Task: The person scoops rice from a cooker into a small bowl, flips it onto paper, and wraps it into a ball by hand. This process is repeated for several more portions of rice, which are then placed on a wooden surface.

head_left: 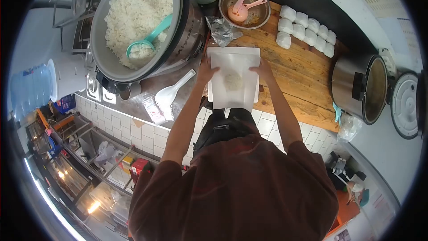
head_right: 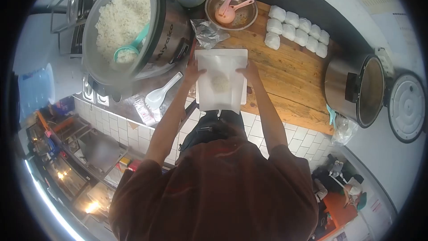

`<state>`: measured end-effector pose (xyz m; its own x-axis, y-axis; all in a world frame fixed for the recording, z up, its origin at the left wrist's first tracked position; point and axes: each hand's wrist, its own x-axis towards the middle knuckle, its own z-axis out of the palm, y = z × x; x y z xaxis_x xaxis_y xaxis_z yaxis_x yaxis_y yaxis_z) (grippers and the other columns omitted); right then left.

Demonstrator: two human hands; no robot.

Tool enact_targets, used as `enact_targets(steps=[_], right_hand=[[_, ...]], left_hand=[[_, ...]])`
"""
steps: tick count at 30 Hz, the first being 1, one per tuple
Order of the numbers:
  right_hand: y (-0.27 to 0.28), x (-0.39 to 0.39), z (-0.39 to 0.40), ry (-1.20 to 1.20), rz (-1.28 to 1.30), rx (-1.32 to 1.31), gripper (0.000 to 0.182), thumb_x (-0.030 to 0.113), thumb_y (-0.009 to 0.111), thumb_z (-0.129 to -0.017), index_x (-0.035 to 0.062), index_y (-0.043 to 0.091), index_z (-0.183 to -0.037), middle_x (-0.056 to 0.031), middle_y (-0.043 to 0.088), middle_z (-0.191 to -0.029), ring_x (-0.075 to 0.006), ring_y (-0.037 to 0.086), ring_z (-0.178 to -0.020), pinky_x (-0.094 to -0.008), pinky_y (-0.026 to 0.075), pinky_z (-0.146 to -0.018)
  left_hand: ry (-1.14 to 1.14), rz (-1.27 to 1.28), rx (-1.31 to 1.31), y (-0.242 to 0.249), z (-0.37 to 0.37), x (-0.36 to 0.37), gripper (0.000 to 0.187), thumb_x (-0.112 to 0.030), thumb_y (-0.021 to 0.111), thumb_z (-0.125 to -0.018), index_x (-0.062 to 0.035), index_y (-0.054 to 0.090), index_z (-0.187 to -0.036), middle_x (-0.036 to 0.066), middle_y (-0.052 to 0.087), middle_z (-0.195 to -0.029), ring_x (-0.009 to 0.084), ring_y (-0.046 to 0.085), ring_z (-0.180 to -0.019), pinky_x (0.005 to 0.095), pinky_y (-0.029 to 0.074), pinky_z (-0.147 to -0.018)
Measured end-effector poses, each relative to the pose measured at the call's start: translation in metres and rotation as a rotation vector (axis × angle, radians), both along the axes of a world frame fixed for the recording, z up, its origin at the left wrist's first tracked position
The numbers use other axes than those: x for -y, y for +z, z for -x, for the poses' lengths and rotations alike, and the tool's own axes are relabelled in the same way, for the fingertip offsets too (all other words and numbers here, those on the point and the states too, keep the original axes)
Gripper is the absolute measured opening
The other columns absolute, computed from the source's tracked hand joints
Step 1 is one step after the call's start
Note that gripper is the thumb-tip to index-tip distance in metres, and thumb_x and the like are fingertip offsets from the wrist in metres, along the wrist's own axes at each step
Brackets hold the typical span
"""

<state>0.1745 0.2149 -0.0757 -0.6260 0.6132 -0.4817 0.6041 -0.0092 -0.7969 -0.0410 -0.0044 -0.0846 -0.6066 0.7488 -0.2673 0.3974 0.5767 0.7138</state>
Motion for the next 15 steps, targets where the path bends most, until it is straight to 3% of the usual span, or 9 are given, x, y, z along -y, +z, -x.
enact_targets(steps=[2, 3, 4, 6, 7, 9, 10, 12, 15], right_hand=[[0.023, -0.011, 0.011, 0.126, -0.155, 0.111, 0.060, 0.018, 0.080, -0.066, 0.0019, 0.056, -0.118, -0.0140, 0.068, -0.089, -0.0281, 0.067, -0.083, -0.0385, 0.053, -0.075], [0.034, -0.014, 0.019, 0.243, -0.306, 0.219, 0.057, 0.013, 0.079, -0.066, 0.0044, 0.056, -0.117, -0.0139, 0.067, -0.088, -0.0290, 0.067, -0.083, -0.0397, 0.053, -0.075], [0.038, -0.011, 0.024, 0.246, -0.309, 0.218, 0.057, 0.013, 0.079, -0.066, 0.0044, 0.056, -0.117, -0.0139, 0.067, -0.088, -0.0290, 0.067, -0.083, -0.0397, 0.053, -0.075], [0.039, -0.005, 0.030, 0.632, -0.930, 0.458, 0.049, 0.009, 0.076, -0.069, 0.0085, 0.058, -0.115, -0.0123, 0.064, -0.092, -0.0298, 0.064, -0.090, -0.0408, 0.051, -0.081], [0.039, -0.002, 0.030, 0.636, -0.928, 0.456, 0.049, 0.009, 0.076, -0.069, 0.0085, 0.058, -0.115, -0.0123, 0.064, -0.092, -0.0298, 0.064, -0.090, -0.0408, 0.051, -0.081], [0.045, 0.001, 0.033, 0.751, -1.086, 0.236, 0.040, 0.008, 0.071, -0.075, 0.0098, 0.059, -0.114, -0.0093, 0.061, -0.096, -0.0273, 0.060, -0.096, -0.0402, 0.049, -0.085], [0.046, 0.004, 0.039, 0.753, -1.086, 0.233, 0.040, 0.008, 0.071, -0.075, 0.0098, 0.059, -0.114, -0.0093, 0.061, -0.096, -0.0273, 0.060, -0.096, -0.0402, 0.049, -0.085], [0.047, 0.011, 0.052, 0.723, -0.760, -0.182, 0.032, 0.010, 0.065, -0.081, 0.0108, 0.061, -0.113, -0.0077, 0.059, -0.099, -0.0250, 0.059, -0.097, -0.0382, 0.048, -0.086], [0.059, 0.030, 0.048, 0.770, -0.721, -0.201, 0.030, 0.009, 0.063, -0.083, 0.0115, 0.062, -0.112, -0.0067, 0.059, -0.097, -0.0246, 0.059, -0.093, -0.0381, 0.049, -0.083]], left_hand=[[0.062, -0.007, 0.147, 0.006, 0.011, -0.019, 0.071, -0.024, 0.082, -0.066, -0.0004, 0.048, -0.125, 0.020, 0.069, -0.101, 0.0367, 0.066, -0.097, 0.0419, 0.053, -0.084], [-0.116, 0.079, -0.016, 0.020, 0.014, -0.026, 0.058, -0.019, 0.076, -0.072, -0.0036, 0.051, -0.122, 0.019, 0.067, -0.104, 0.0369, 0.067, -0.097, 0.0441, 0.053, -0.084], [-0.112, 0.077, -0.016, 0.030, 0.014, -0.031, 0.058, -0.019, 0.076, -0.072, -0.0036, 0.051, -0.122, 0.019, 0.067, -0.104, 0.0369, 0.067, -0.097, 0.0441, 0.053, -0.084], [-0.434, 0.360, -0.405, 0.036, 0.014, -0.035, 0.043, -0.012, 0.069, -0.078, -0.0071, 0.054, -0.118, 0.014, 0.066, -0.101, 0.0319, 0.068, -0.094, 0.0439, 0.052, -0.085], [-0.432, 0.363, -0.403, 0.039, 0.013, -0.034, 0.043, -0.012, 0.069, -0.078, -0.0071, 0.054, -0.118, 0.014, 0.066, -0.101, 0.0319, 0.068, -0.094, 0.0439, 0.052, -0.085], [-0.571, 0.191, -0.782, 0.051, 0.010, -0.036, 0.026, -0.008, 0.061, -0.082, -0.0091, 0.058, -0.109, 0.009, 0.064, -0.096, 0.0253, 0.067, -0.088, 0.0405, 0.052, -0.083], [-0.568, 0.193, -0.782, 0.057, 0.009, -0.041, 0.026, -0.008, 0.061, -0.082, -0.0091, 0.058, -0.109, 0.009, 0.064, -0.096, 0.0253, 0.067, -0.088, 0.0405, 0.052, -0.083], [-0.651, -0.030, -0.628, 0.070, 0.004, -0.052, 0.015, -0.009, 0.059, -0.083, -0.0100, 0.061, -0.097, 0.006, 0.064, -0.092, 0.0226, 0.066, -0.088, 0.0367, 0.051, -0.081], [-0.679, -0.130, -0.590, 0.074, -0.004, -0.047, 0.006, -0.012, 0.060, -0.082, -0.0114, 0.061, -0.088, 0.006, 0.061, -0.085, 0.0224, 0.063, -0.088, 0.0359, 0.050, -0.074]])
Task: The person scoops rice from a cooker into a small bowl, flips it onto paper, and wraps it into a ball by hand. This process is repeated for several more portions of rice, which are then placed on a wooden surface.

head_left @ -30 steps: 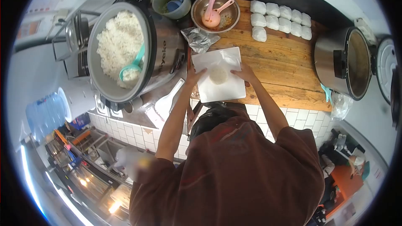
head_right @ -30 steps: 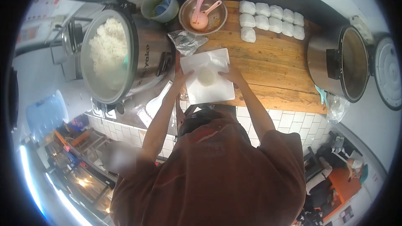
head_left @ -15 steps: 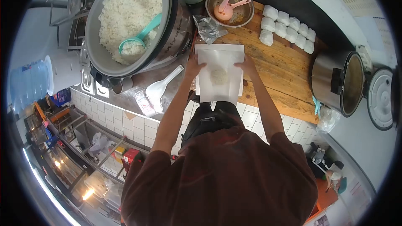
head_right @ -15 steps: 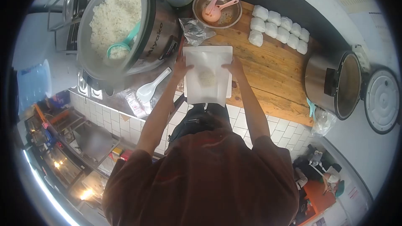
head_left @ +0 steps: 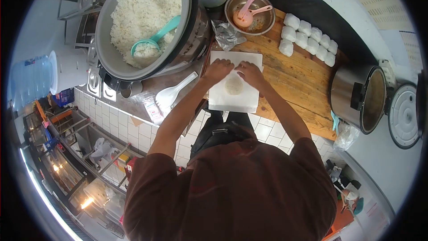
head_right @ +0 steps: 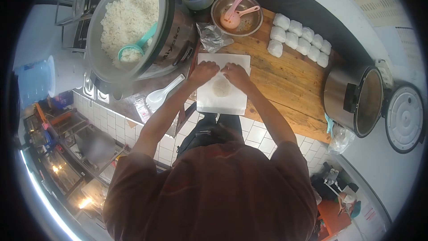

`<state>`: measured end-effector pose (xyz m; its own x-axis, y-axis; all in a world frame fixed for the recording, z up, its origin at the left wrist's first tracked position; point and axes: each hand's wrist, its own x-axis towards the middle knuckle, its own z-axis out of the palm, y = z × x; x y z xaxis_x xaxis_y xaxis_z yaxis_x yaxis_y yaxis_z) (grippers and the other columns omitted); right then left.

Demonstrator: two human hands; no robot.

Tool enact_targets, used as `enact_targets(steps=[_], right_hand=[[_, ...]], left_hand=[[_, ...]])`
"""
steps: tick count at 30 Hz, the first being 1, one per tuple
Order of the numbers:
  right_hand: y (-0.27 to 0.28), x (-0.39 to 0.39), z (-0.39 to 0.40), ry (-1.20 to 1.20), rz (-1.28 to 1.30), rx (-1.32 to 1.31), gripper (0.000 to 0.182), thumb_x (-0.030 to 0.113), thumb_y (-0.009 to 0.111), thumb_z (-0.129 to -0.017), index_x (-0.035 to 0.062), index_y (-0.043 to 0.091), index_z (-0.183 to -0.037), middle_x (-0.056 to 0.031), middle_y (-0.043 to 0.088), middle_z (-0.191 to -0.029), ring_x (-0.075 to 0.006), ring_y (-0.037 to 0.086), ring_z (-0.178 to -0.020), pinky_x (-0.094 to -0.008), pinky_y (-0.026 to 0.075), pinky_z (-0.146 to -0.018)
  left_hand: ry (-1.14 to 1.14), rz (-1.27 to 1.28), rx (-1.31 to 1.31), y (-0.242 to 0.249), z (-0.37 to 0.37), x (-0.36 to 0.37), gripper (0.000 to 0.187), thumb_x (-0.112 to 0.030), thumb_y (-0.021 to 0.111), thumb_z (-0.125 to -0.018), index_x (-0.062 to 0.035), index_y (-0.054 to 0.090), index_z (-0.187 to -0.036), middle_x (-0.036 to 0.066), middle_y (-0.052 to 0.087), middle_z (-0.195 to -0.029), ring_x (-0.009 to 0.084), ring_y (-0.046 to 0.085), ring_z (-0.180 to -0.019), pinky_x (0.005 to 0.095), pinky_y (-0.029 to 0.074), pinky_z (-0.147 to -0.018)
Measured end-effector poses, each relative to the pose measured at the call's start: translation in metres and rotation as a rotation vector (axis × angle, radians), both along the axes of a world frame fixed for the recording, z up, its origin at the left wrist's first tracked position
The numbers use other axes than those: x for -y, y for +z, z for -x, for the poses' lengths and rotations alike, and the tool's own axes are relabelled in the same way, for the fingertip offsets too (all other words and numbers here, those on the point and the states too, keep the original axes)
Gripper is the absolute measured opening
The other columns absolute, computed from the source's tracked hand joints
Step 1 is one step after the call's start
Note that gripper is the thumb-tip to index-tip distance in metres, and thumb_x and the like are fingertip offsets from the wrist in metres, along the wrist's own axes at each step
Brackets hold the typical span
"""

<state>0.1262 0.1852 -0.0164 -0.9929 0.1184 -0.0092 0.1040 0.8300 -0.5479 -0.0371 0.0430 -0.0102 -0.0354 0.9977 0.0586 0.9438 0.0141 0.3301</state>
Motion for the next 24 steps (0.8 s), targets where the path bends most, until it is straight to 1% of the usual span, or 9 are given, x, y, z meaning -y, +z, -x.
enact_targets(steps=[4, 7, 9, 10, 11, 13, 16, 17, 24], right_hand=[[0.016, 0.048, -0.048, -0.007, 0.039, 0.084, 0.033, 0.011, 0.064, -0.084, 0.0139, 0.062, -0.116, -0.0058, 0.059, -0.095, -0.0247, 0.058, -0.089, -0.0374, 0.049, -0.082], [0.010, 0.070, -0.065, 0.098, -0.150, 0.020, 0.041, 0.017, 0.065, -0.085, 0.0162, 0.059, -0.125, -0.0060, 0.058, -0.099, -0.0256, 0.056, -0.091, -0.0384, 0.048, -0.084], [0.023, 0.081, -0.067, 0.056, -0.176, 0.074, 0.053, 0.027, 0.067, -0.085, 0.0166, 0.053, -0.135, -0.0072, 0.057, -0.106, -0.0271, 0.053, -0.101, -0.0436, 0.046, -0.089], [0.022, 0.085, -0.070, 0.050, -0.281, 0.170, 0.068, 0.039, 0.067, -0.083, 0.0150, 0.043, -0.143, -0.0100, 0.050, -0.132, -0.0310, 0.046, -0.124, -0.0512, 0.038, -0.101], [0.027, 0.084, -0.068, 0.052, -0.280, 0.175, 0.068, 0.039, 0.067, -0.083, 0.0150, 0.043, -0.143, -0.0100, 0.050, -0.132, -0.0310, 0.046, -0.124, -0.0512, 0.038, -0.101], [0.042, 0.080, -0.065, 0.082, -0.203, 0.099, 0.075, 0.043, 0.065, -0.085, 0.0140, 0.036, -0.147, -0.0121, 0.033, -0.152, -0.0324, 0.029, -0.141, -0.0554, 0.024, -0.113], [0.026, 0.074, -0.072, 0.236, -0.230, 0.276, 0.078, 0.046, 0.059, -0.089, 0.0116, 0.027, -0.151, -0.0125, 0.018, -0.159, -0.0285, 0.015, -0.148, -0.0515, 0.011, -0.119], [0.023, 0.072, -0.074, 0.238, -0.231, 0.279, 0.078, 0.046, 0.059, -0.089, 0.0116, 0.027, -0.151, -0.0125, 0.018, -0.159, -0.0285, 0.015, -0.148, -0.0515, 0.011, -0.119], [0.034, 0.072, -0.086, 0.239, -0.117, 0.198, 0.083, 0.057, 0.050, -0.091, 0.0053, 0.023, -0.151, -0.0129, 0.020, -0.159, -0.0251, 0.015, -0.148, -0.0465, 0.010, -0.120]], left_hand=[[-0.097, 0.050, -0.014, 0.015, -0.029, 0.049, 0.008, -0.015, 0.063, -0.078, -0.0120, 0.063, -0.086, 0.004, 0.061, -0.084, 0.0198, 0.063, -0.088, 0.0357, 0.049, -0.074], [-0.129, -0.108, -0.047, 0.008, -0.054, 0.084, 0.014, -0.015, 0.059, -0.079, -0.0108, 0.063, -0.092, 0.003, 0.062, -0.089, 0.0196, 0.061, -0.088, 0.0351, 0.048, -0.080], [-0.056, -0.026, -0.076, 0.002, -0.066, 0.104, 0.017, -0.016, 0.060, -0.081, -0.0112, 0.064, -0.096, 0.004, 0.061, -0.095, 0.0204, 0.058, -0.097, 0.0368, 0.046, -0.085], [-0.029, 0.017, -0.084, 0.000, -0.074, 0.114, 0.020, -0.018, 0.060, -0.083, -0.0125, 0.064, -0.102, 0.004, 0.060, -0.100, 0.0229, 0.055, -0.104, 0.0394, 0.043, -0.090], [-0.029, 0.019, -0.079, -0.001, -0.083, 0.118, 0.020, -0.018, 0.060, -0.083, -0.0125, 0.064, -0.102, 0.004, 0.060, -0.100, 0.0229, 0.055, -0.104, 0.0394, 0.043, -0.090], [-0.135, 0.233, 0.160, -0.004, -0.108, 0.122, 0.025, -0.019, 0.062, -0.081, -0.0134, 0.062, -0.106, 0.005, 0.059, -0.110, 0.0253, 0.054, -0.111, 0.0416, 0.044, -0.091], [-0.133, 0.076, 0.086, -0.033, -0.129, 0.130, 0.032, -0.020, 0.062, -0.081, -0.0123, 0.058, -0.112, 0.007, 0.055, -0.117, 0.0279, 0.051, -0.115, 0.0441, 0.043, -0.094], [-0.084, -0.049, 0.008, -0.037, -0.129, 0.128, 0.034, -0.020, 0.063, -0.080, -0.0122, 0.058, -0.113, 0.008, 0.054, -0.118, 0.0277, 0.051, -0.116, 0.0448, 0.043, -0.095], [-0.123, -0.021, 0.103, -0.015, -0.105, 0.135, 0.023, -0.017, 0.058, -0.082, -0.0114, 0.059, -0.104, 0.006, 0.056, -0.114, 0.0264, 0.049, -0.119, 0.0453, 0.039, -0.101]])
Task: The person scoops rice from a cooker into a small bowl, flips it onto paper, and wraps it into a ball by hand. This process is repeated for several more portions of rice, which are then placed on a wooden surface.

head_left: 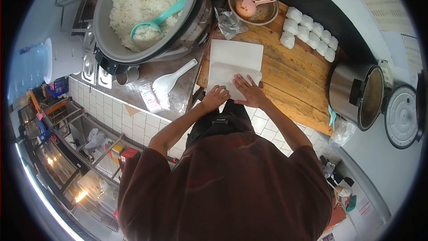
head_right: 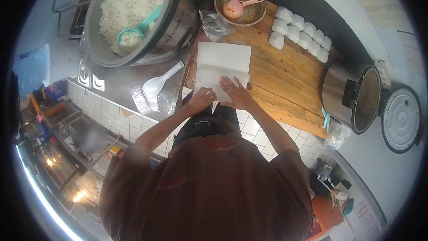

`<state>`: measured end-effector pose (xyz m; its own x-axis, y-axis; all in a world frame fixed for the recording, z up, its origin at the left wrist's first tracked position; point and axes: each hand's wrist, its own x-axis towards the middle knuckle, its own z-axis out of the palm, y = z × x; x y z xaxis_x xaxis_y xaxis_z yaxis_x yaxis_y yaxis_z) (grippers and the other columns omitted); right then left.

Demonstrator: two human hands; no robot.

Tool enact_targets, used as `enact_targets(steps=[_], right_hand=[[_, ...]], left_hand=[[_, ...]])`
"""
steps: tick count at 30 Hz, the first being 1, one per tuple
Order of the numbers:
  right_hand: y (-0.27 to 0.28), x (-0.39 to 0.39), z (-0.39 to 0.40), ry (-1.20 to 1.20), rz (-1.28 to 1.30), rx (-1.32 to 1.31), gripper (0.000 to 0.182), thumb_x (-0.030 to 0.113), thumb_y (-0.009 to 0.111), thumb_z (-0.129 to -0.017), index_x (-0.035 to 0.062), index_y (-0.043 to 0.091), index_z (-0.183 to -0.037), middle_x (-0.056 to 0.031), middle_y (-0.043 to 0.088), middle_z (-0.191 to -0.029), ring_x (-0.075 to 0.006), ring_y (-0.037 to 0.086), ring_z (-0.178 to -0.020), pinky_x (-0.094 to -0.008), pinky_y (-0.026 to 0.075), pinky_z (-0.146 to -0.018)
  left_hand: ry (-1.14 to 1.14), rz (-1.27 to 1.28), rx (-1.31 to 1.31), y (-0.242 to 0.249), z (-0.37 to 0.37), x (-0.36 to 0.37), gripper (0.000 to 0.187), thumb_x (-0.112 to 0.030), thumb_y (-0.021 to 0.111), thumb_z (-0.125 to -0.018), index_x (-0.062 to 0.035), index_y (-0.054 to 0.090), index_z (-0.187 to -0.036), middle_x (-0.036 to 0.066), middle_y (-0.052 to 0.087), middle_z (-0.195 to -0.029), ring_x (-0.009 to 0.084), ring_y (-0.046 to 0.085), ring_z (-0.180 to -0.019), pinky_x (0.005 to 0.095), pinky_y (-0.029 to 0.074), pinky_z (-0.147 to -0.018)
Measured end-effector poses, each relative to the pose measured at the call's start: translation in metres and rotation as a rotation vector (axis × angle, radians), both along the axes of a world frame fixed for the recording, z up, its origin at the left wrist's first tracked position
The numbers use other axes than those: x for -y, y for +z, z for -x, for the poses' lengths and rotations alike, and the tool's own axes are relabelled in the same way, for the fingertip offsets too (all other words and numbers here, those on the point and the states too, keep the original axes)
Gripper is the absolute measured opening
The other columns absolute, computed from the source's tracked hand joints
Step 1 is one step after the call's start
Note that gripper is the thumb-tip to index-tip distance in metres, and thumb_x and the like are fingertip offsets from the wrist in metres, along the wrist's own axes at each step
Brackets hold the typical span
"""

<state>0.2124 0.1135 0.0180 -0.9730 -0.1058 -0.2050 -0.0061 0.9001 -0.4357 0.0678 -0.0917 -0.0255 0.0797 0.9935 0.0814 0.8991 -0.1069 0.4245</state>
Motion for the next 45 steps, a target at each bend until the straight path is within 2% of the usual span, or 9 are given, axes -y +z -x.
enact_targets(steps=[5, 7, 8, 12, 19, 25, 30, 34, 45], right_hand=[[-0.002, 0.000, 0.002, -0.101, 0.072, -0.104, 0.073, 0.054, 0.054, -0.090, 0.0053, 0.041, -0.143, -0.0141, 0.033, -0.153, -0.0280, 0.031, -0.142, -0.0462, 0.025, -0.116], [-0.024, -0.011, 0.005, -0.266, 0.256, -0.012, 0.049, 0.045, 0.061, -0.088, 0.0080, 0.062, -0.120, -0.0121, 0.049, -0.139, -0.0275, 0.049, -0.126, -0.0437, 0.042, -0.102], [-0.034, -0.012, 0.012, -0.438, 0.290, -0.143, 0.030, 0.035, 0.069, -0.084, 0.0067, 0.069, -0.093, -0.0101, 0.066, -0.111, -0.0261, 0.062, -0.098, -0.0396, 0.050, -0.082], [-0.039, -0.042, 0.033, -0.696, 0.500, 0.099, 0.030, 0.031, 0.075, -0.079, 0.0030, 0.069, -0.086, -0.0125, 0.068, -0.077, -0.0280, 0.064, -0.071, -0.0368, 0.048, -0.068], [-0.071, -0.060, 0.021, -0.630, 0.700, 0.079, 0.021, 0.021, 0.076, -0.077, 0.0045, 0.069, -0.088, -0.0115, 0.069, -0.080, -0.0233, 0.064, -0.074, -0.0354, 0.050, -0.071], [-0.066, -0.034, 0.028, -0.671, 0.286, 0.130, 0.025, 0.015, 0.077, -0.072, 0.0038, 0.067, -0.091, -0.0098, 0.067, -0.081, -0.0282, 0.065, -0.081, -0.0392, 0.051, -0.074], [-0.033, -0.022, 0.040, -0.739, -0.253, -0.346, 0.025, 0.020, 0.078, -0.071, 0.0102, 0.062, -0.088, -0.0053, 0.060, -0.086, -0.0271, 0.061, -0.090, -0.0404, 0.049, -0.072], [-0.064, -0.020, 0.023, -0.616, -0.004, -0.094, 0.021, 0.018, 0.075, -0.073, 0.0101, 0.063, -0.087, -0.0044, 0.061, -0.087, -0.0257, 0.060, -0.093, -0.0404, 0.050, -0.073], [-0.050, 0.019, -0.026, -0.599, 0.122, -0.385, 0.025, 0.009, 0.061, -0.084, 0.0064, 0.063, -0.109, -0.0135, 0.059, -0.120, -0.0324, 0.056, -0.113, -0.0415, 0.045, -0.097]], left_hand=[[0.061, -0.058, -0.096, 0.047, 0.026, -0.058, 0.019, -0.015, 0.061, -0.080, -0.0128, 0.062, -0.099, 0.007, 0.060, -0.115, 0.0261, 0.054, -0.115, 0.0433, 0.044, -0.097], [0.159, 0.341, 0.172, 0.032, 0.037, -0.081, 0.012, -0.017, 0.057, -0.089, -0.0107, 0.062, -0.097, 0.013, 0.067, -0.102, 0.0295, 0.063, -0.104, 0.0430, 0.047, -0.091], [0.219, 0.300, 0.324, 0.025, 0.046, -0.090, 0.016, -0.023, 0.058, -0.091, -0.0096, 0.063, -0.099, 0.017, 0.067, -0.081, 0.0343, 0.067, -0.083, 0.0443, 0.050, -0.080], [0.262, 0.300, 0.565, -0.003, 0.068, -0.105, 0.023, -0.027, 0.068, -0.085, -0.0076, 0.066, -0.097, 0.017, 0.068, -0.081, 0.0334, 0.068, -0.080, 0.0425, 0.051, -0.075], [0.250, 0.271, 0.837, -0.029, 0.101, -0.078, 0.022, -0.015, 0.075, -0.076, -0.0059, 0.064, -0.093, 0.014, 0.069, -0.081, 0.0270, 0.068, -0.076, 0.0374, 0.052, -0.071], [0.314, 0.379, 0.148, -0.025, 0.075, -0.079, 0.029, -0.014, 0.075, -0.075, -0.0078, 0.062, -0.100, 0.010, 0.067, -0.081, 0.0279, 0.067, -0.080, 0.0395, 0.051, -0.071], [0.503, -0.100, -0.210, 0.019, 0.063, -0.090, 0.024, -0.016, 0.072, -0.076, -0.0086, 0.058, -0.094, 0.007, 0.064, -0.096, 0.0261, 0.062, -0.096, 0.0369, 0.048, -0.082], [0.387, 0.227, -0.052, -0.015, 0.057, -0.077, 0.019, -0.016, 0.069, -0.079, -0.0079, 0.060, -0.094, 0.008, 0.062, -0.099, 0.0253, 0.062, -0.095, 0.0366, 0.047, -0.082], [0.105, -0.093, -0.130, -0.005, 0.051, -0.023, 0.031, -0.017, 0.061, -0.083, -0.0092, 0.065, -0.112, 0.006, 0.061, -0.114, 0.0226, 0.060, -0.107, 0.0387, 0.044, -0.098]])
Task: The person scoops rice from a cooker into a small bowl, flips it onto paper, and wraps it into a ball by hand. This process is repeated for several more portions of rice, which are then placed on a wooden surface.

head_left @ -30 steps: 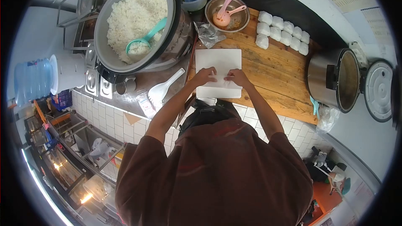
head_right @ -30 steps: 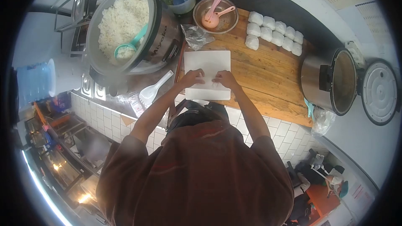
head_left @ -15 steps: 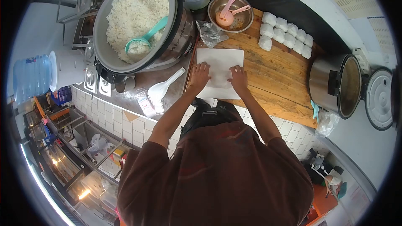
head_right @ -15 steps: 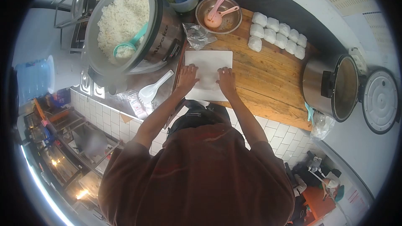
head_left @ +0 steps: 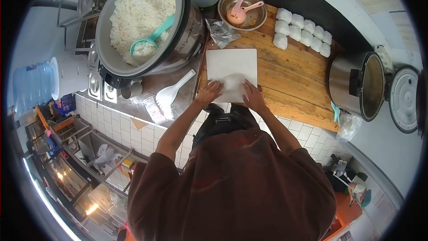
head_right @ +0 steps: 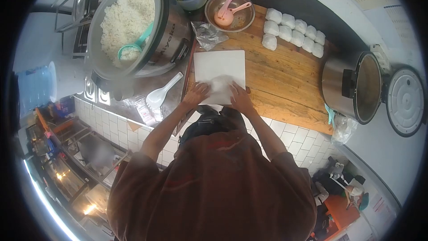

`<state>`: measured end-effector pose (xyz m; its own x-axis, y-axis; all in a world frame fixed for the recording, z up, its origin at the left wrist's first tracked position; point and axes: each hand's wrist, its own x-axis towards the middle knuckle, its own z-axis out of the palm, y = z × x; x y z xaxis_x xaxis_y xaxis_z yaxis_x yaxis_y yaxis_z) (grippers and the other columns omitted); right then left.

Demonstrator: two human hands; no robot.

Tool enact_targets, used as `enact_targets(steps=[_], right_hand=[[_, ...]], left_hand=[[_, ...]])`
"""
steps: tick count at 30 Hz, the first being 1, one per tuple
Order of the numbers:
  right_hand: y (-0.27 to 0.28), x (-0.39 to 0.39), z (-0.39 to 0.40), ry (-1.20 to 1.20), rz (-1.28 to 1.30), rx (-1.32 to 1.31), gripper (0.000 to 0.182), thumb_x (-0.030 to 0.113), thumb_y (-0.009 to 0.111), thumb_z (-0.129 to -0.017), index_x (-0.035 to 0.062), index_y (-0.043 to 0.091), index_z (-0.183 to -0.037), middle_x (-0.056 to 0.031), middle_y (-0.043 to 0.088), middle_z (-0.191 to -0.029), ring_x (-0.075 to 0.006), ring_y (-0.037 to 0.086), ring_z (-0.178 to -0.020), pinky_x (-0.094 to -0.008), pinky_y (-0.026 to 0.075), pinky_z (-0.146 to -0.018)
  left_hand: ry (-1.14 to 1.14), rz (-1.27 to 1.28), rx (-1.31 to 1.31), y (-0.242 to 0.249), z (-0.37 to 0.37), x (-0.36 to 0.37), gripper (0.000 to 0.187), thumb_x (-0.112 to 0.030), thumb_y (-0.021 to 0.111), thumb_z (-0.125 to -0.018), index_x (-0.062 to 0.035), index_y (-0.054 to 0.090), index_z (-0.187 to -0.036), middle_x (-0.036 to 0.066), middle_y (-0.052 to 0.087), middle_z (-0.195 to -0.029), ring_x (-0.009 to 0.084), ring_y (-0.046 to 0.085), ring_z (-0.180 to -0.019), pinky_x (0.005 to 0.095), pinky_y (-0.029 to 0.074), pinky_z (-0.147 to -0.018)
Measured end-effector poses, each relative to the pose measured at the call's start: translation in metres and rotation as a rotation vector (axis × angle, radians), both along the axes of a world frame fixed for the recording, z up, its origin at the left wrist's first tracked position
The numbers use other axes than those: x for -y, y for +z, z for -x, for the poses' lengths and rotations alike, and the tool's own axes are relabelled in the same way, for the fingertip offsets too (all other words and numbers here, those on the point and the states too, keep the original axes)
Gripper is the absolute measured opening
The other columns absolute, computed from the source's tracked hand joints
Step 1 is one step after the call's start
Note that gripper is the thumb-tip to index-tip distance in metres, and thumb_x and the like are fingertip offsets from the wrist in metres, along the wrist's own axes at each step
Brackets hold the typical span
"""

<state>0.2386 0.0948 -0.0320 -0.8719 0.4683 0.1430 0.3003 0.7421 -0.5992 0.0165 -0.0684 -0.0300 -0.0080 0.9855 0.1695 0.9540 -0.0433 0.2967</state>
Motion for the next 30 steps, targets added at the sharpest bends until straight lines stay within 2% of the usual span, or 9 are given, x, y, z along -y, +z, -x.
enact_targets(steps=[7, 12, 19, 22, 23, 25, 26, 28, 30], right_hand=[[-0.012, -0.034, 0.014, 0.236, -0.124, 0.083, 0.014, 0.010, 0.061, -0.084, 0.0073, 0.062, -0.099, -0.0096, 0.061, -0.118, -0.0295, 0.059, -0.108, -0.0438, 0.045, -0.093], [0.008, -0.048, 0.057, 0.015, 0.345, 0.475, 0.016, 0.004, 0.063, -0.080, 0.0087, 0.060, -0.096, -0.0114, 0.063, -0.106, -0.0347, 0.064, -0.087, -0.0437, 0.051, -0.077], [0.006, -0.045, 0.074, 0.012, 0.210, 0.365, 0.031, 0.000, 0.066, -0.072, 0.0099, 0.059, -0.101, -0.0116, 0.061, -0.100, -0.0366, 0.063, -0.089, -0.0445, 0.052, -0.076], [-0.004, -0.058, 0.070, 0.161, 0.120, 0.304, 0.038, 0.002, 0.066, -0.070, 0.0089, 0.056, -0.106, -0.0136, 0.062, -0.104, -0.0388, 0.062, -0.095, -0.0461, 0.051, -0.081], [-0.014, -0.061, 0.066, 0.209, 0.235, 0.367, 0.039, 0.002, 0.066, -0.070, 0.0079, 0.055, -0.106, -0.0146, 0.063, -0.105, -0.0397, 0.061, -0.097, -0.0464, 0.050, -0.083], [-0.034, -0.064, 0.053, 0.255, 0.460, 0.363, 0.036, 0.004, 0.060, -0.075, 0.0075, 0.056, -0.110, -0.0185, 0.065, -0.102, -0.0377, 0.064, -0.094, -0.0438, 0.051, -0.084], [-0.052, -0.067, 0.047, 0.429, 0.489, 0.164, 0.042, 0.000, 0.059, -0.074, 0.0049, 0.054, -0.115, -0.0120, 0.065, -0.105, -0.0311, 0.065, -0.093, -0.0429, 0.052, -0.083], [0.014, -0.050, 0.067, 0.373, 1.078, 0.274, 0.043, -0.003, 0.065, -0.078, 0.0049, 0.049, -0.117, -0.0047, 0.060, -0.106, -0.0177, 0.061, -0.096, -0.0348, 0.053, -0.082], [0.055, -0.040, 0.092, 0.447, 1.024, 0.288, 0.045, -0.006, 0.070, -0.075, 0.0049, 0.048, -0.112, -0.0097, 0.062, -0.105, -0.0184, 0.062, -0.094, -0.0330, 0.053, -0.082]], left_hand=[[0.005, 0.135, 0.106, -0.030, 0.017, -0.015, 0.032, -0.023, 0.066, -0.084, -0.0122, 0.059, -0.114, 0.005, 0.068, -0.099, 0.0221, 0.062, -0.104, 0.0430, 0.044, -0.092], [0.366, 0.497, 0.501, -0.025, 0.022, -0.053, 0.024, -0.018, 0.068, -0.082, -0.0119, 0.056, -0.102, 0.007, 0.066, -0.093, 0.0298, 0.066, -0.092, 0.0445, 0.047, -0.085], [0.355, 0.406, 0.073, -0.025, 0.001, -0.070, 0.029, -0.020, 0.071, -0.076, -0.0146, 0.056, -0.101, 0.008, 0.062, -0.105, 0.0344, 0.060, -0.094, 0.0486, 0.044, -0.084], [0.245, 0.377, 0.417, -0.036, 0.005, -0.058, 0.021, -0.025, 0.067, -0.080, -0.0141, 0.058, -0.096, 0.007, 0.062, -0.092, 0.0258, 0.060, -0.093, 0.0433, 0.046, -0.084], [0.120, 0.201, 1.031, -0.068, 0.010, -0.044, 0.021, -0.026, 0.066, -0.082, -0.0123, 0.058, -0.095, 0.004, 0.060, -0.086, 0.0195, 0.059, -0.088, 0.0373, 0.047, -0.082], [0.021, 0.254, 1.512, -0.053, 0.017, -0.032, 0.020, -0.025, 0.063, -0.090, -0.0111, 0.058, -0.104, 0.001, 0.061, -0.091, 0.0139, 0.059, -0.089, 0.0326, 0.049, -0.082], [0.162, 0.555, 1.591, 0.023, 0.027, -0.023, 0.024, -0.023, 0.067, -0.085, -0.0144, 0.058, -0.105, -0.002, 0.059, -0.095, 0.0098, 0.054, -0.097, 0.0317, 0.047, -0.082], [0.199, 0.573, 1.856, 0.059, 0.035, -0.001, 0.034, -0.015, 0.072, -0.084, -0.0138, 0.053, -0.112, 0.003, 0.057, -0.096, 0.0135, 0.058, -0.094, 0.0301, 0.050, -0.083], [0.307, 0.359, 1.674, 0.075, 0.032, 0.011, 0.039, -0.017, 0.079, -0.077, -0.0123, 0.052, -0.104, 0.000, 0.052, -0.096, 0.0112, 0.051, -0.093, 0.0283, 0.048, -0.076]])
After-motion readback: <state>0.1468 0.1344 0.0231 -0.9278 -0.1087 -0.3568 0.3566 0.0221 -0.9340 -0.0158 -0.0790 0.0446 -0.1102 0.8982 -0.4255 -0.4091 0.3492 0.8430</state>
